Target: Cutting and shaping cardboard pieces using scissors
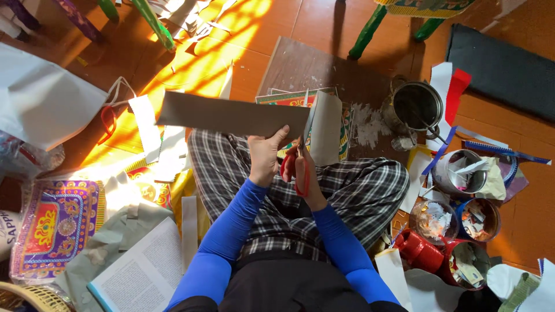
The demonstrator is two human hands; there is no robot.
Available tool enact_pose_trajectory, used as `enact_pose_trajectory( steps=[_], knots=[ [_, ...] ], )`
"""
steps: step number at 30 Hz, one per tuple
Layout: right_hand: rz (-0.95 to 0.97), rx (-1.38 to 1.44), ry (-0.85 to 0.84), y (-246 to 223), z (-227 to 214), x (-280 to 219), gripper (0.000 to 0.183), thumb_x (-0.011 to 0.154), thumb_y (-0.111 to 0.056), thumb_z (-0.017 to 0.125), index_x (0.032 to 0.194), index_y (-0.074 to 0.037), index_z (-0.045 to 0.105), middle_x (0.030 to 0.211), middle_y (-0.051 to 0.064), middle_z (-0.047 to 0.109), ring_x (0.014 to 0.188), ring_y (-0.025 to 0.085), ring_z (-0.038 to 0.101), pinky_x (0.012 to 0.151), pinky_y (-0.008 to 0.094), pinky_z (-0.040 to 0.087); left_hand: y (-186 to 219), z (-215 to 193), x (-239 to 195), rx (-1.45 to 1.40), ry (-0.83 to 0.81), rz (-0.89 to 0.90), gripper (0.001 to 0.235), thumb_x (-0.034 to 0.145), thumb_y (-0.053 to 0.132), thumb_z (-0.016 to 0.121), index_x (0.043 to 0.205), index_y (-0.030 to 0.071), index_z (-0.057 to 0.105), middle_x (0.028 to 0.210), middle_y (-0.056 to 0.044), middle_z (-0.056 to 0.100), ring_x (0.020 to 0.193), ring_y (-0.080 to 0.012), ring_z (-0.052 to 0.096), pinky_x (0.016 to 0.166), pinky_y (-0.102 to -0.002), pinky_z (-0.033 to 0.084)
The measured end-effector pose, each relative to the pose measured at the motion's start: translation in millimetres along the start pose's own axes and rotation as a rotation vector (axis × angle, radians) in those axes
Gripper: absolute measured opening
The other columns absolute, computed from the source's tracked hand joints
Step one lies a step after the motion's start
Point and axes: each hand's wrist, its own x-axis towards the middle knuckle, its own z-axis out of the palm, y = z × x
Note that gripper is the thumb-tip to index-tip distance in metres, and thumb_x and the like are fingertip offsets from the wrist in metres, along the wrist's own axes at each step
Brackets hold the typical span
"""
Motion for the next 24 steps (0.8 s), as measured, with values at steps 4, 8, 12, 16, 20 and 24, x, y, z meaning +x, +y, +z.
enact_pose_trajectory(
  steps=[4,8,12,16,20,24],
  knots=[
    [0.041,0.101,-0.053,12,-6,-4,0.073,0.106,-0.072,0.048,0.118,0.0,0.055,0.065,0.009,0.062,0.046,0.015,0.063,0.039,0.024,0.049,14,-9,6,0.171,-0.055,0.136,0.045,0.081,0.001,0.097,0.122,0.004,0.078,0.101,-0.015,0.081,0.088,-0.0207,0.076,0.072,-0.046,0.07],
    [0.045,0.055,-0.132,23,-13,-7,0.068,0.109,-0.062,0.051,0.115,0.006,0.06,0.065,0.015,0.06,0.042,0.02,0.063,0.035,0.027,0.047,80,14,-20,0.221,-0.19,0.279,0.044,0.091,-0.001,0.089,0.131,0.003,0.073,0.104,-0.012,0.081,0.098,-0.0148,0.071,0.087,-0.038,0.066],
    [0.073,0.005,-0.19,22,-22,-12,0.065,0.108,-0.058,0.057,0.114,0.007,0.062,0.06,0.013,0.058,0.038,0.019,0.059,0.034,0.027,0.045,96,2,-5,0.304,-0.291,0.341,0.059,0.095,-0.004,0.085,0.15,0.004,0.064,0.105,-0.014,0.079,0.099,-0.0166,0.071,0.09,-0.039,0.066],
    [0.15,-0.021,-0.258,21,-34,-12,0.047,0.106,-0.042,0.07,0.114,0.004,0.064,0.061,0.012,0.058,0.038,0.018,0.058,0.036,0.027,0.044,105,-14,9,0.482,-0.416,0.374,0.073,0.095,-0.003,0.083,0.161,0.009,0.055,0.1,-0.011,0.077,0.095,-0.0144,0.069,0.088,-0.033,0.064],
    [0.183,-0.094,-0.282,10,-36,-8,0.042,0.103,-0.039,0.076,0.111,0.002,0.069,0.059,0.013,0.06,0.037,0.019,0.06,0.036,0.027,0.044,122,-18,13,0.72,-0.471,0.379,0.072,0.094,0.003,0.084,0.16,0.016,0.06,0.094,-0.01,0.079,0.085,-0.0143,0.073,0.079,-0.033,0.064],
    [0.177,-0.027,-0.263,22,-31,-8,0.047,0.102,-0.042,0.077,0.121,0.0,0.068,0.065,0.012,0.062,0.043,0.019,0.065,0.039,0.028,0.047,111,-22,18,0.728,-0.513,0.342,0.07,0.095,0.001,0.084,0.16,0.012,0.059,0.093,-0.019,0.081,0.077,-0.0211,0.072,0.079,-0.039,0.065]
  ],
)
